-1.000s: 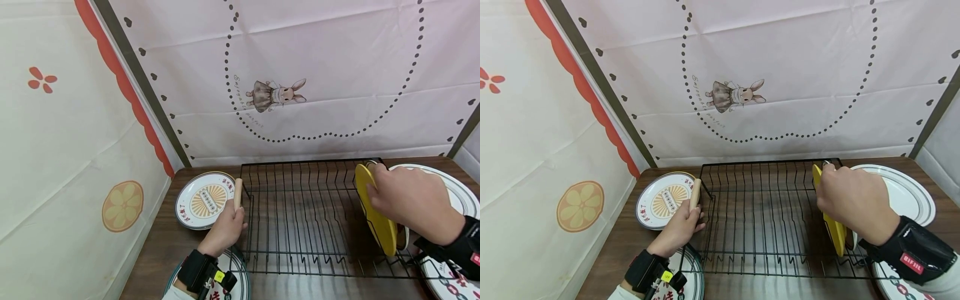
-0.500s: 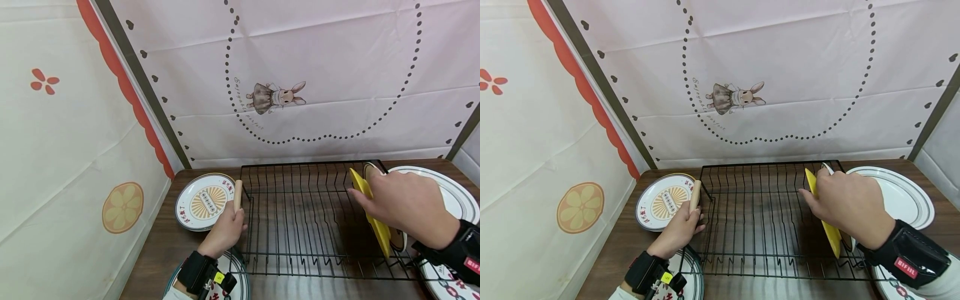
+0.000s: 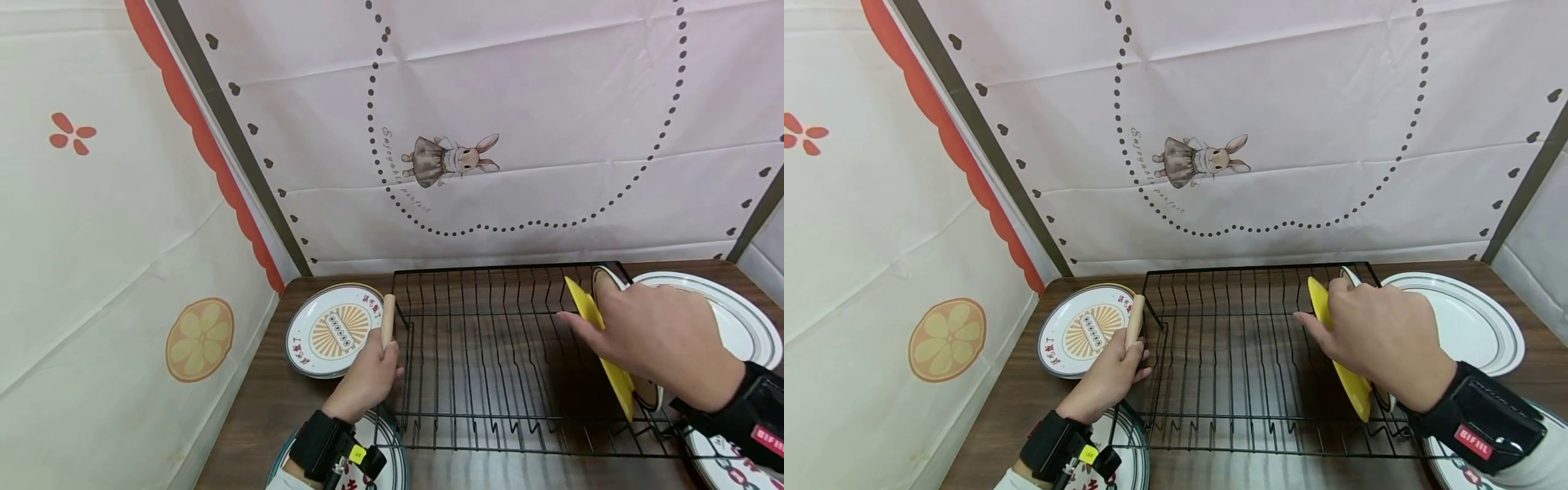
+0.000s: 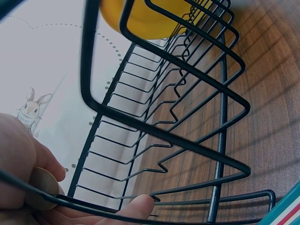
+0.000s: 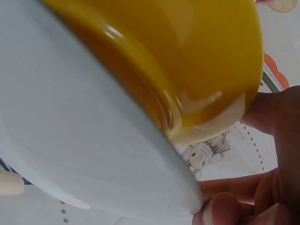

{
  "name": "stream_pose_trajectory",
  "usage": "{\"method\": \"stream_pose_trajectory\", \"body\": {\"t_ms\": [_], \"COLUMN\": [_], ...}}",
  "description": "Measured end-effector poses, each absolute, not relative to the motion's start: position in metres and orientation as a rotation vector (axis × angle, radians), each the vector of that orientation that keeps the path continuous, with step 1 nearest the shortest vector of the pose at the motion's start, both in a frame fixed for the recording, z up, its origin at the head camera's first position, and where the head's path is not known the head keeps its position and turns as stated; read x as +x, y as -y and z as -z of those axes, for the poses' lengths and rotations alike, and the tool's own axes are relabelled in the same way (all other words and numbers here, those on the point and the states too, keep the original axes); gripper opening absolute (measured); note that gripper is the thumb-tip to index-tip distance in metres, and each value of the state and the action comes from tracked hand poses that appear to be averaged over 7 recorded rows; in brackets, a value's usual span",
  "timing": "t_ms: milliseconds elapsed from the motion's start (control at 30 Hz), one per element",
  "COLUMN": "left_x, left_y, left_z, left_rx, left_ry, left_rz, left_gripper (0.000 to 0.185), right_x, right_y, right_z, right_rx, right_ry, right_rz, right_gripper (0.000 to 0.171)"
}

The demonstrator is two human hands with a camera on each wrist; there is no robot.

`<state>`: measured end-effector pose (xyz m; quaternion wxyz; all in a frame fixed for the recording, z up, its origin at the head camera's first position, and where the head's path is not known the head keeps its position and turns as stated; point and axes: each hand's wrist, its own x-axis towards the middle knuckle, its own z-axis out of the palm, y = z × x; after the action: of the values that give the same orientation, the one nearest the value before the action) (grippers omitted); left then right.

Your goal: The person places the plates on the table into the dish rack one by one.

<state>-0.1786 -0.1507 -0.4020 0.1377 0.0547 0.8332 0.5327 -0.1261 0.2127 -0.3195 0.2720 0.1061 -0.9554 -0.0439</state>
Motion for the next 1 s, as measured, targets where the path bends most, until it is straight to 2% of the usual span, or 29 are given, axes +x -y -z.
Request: {"method": "stream_pose_trajectory", "body": {"t_ms": [200,400,600,667,800,867,1000], "left_x": [-0.177,-0.175,-0.174,-0.173,-0.171,-0.170,-0.168], "left_y": [0.151,0.153,0.155,0.157,0.161,0.163,0.165], "left_z": [0.402,0.404,0.406,0.407,0.409,0.409,0.409], "left_rx": [0.145,0.155,0.157,0.153,0.132,0.123,0.097], "left_ry": [-2.426,-2.425,-2.417,-2.409,-2.399,-2.390,-2.379], "left_rz": [-1.526,-1.530,-1.546,-1.556,-1.577,-1.591,-1.606], "left_gripper": [0.050,0.044,0.047,0.048,0.049,0.049,0.049], "right_x": [-0.125,-0.124,-0.122,-0.126,-0.142,-0.151,-0.167], "right_y": [-0.215,-0.215,-0.229,-0.238,-0.259,-0.271,-0.294], "right_z": [0.319,0.312,0.288,0.279,0.265,0.263,0.270], "right_rx": [0.296,0.256,0.085,0.050,-0.101,-0.179,-0.300], "right_ry": [2.517,2.450,2.663,2.718,2.847,2.856,2.822], "right_rz": [0.106,0.107,0.054,0.038,-0.040,-0.091,-0.172], "right_gripper": [0.084,0.077,0.053,0.055,0.077,0.081,0.075]}}
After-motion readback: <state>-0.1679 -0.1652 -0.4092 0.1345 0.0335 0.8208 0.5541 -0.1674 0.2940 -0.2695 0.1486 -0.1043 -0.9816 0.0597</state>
